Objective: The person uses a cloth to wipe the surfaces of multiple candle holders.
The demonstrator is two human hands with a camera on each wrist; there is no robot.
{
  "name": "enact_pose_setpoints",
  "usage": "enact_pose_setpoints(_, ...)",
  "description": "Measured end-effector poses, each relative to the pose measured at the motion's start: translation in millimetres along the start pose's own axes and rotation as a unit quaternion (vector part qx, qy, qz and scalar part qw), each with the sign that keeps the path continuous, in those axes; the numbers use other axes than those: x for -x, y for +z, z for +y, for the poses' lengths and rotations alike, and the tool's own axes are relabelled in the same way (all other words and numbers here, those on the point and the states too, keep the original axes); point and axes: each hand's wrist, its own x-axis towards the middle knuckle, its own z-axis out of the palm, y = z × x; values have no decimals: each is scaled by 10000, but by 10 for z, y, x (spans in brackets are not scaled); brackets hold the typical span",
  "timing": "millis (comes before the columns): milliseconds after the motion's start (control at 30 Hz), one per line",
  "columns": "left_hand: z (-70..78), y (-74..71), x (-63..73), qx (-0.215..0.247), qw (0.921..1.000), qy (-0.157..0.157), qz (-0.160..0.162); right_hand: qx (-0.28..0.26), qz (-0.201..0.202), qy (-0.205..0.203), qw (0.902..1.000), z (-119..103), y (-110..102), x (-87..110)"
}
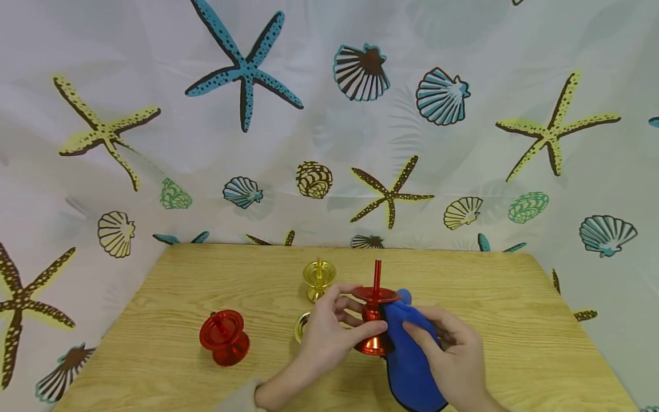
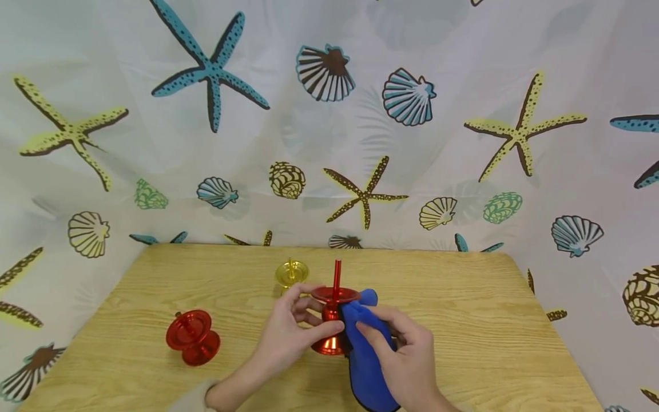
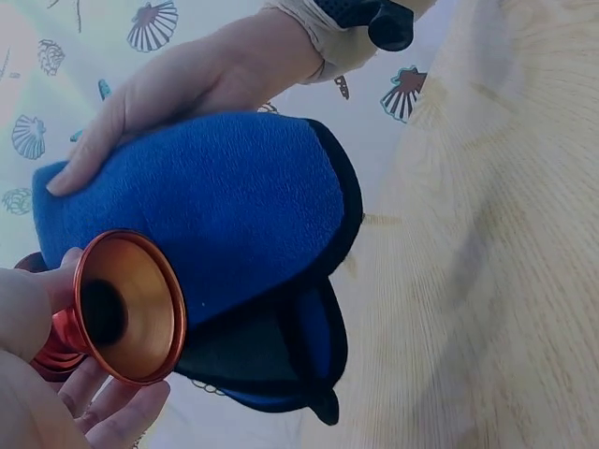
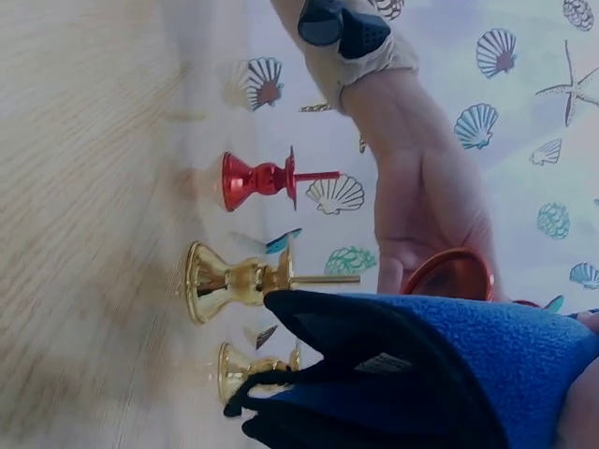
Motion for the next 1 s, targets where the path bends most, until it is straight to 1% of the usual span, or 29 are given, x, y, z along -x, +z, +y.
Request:
enact_pose_setpoints(167,20,0,-7,-2,10000,60,-17,178,7,351,9992,-134,-8,26)
enact_pose_setpoints(267,27,-2,-5,28,9999,104,-3,219,-99,367,9990,-155,-1,7)
enact_pose_setpoints(400,31,-4,3,88,9999,73,11,226,-211,332,9990,-99,15,-22)
enact_pose_setpoints(500,31,-5,8,87,10000,48,-10,245,-215,374,9988,-29,26,-42)
enact_pose_setpoints(600,37,-1,24,71,9999,64,-125,303,-179,353,9988,37,34,-59)
enact_pose_setpoints(767,64,9,47,155,9993,-8,-353,258,-70,238,9994,108,32,-84)
enact_pose_setpoints(900,84,2,48,387,9980,-26,-490,112,22,160,9998,138,17,-98)
enact_pose_setpoints(1000,97,-10,40,526,9970,-33,-568,-20,6,136,9999,143,15,-99)
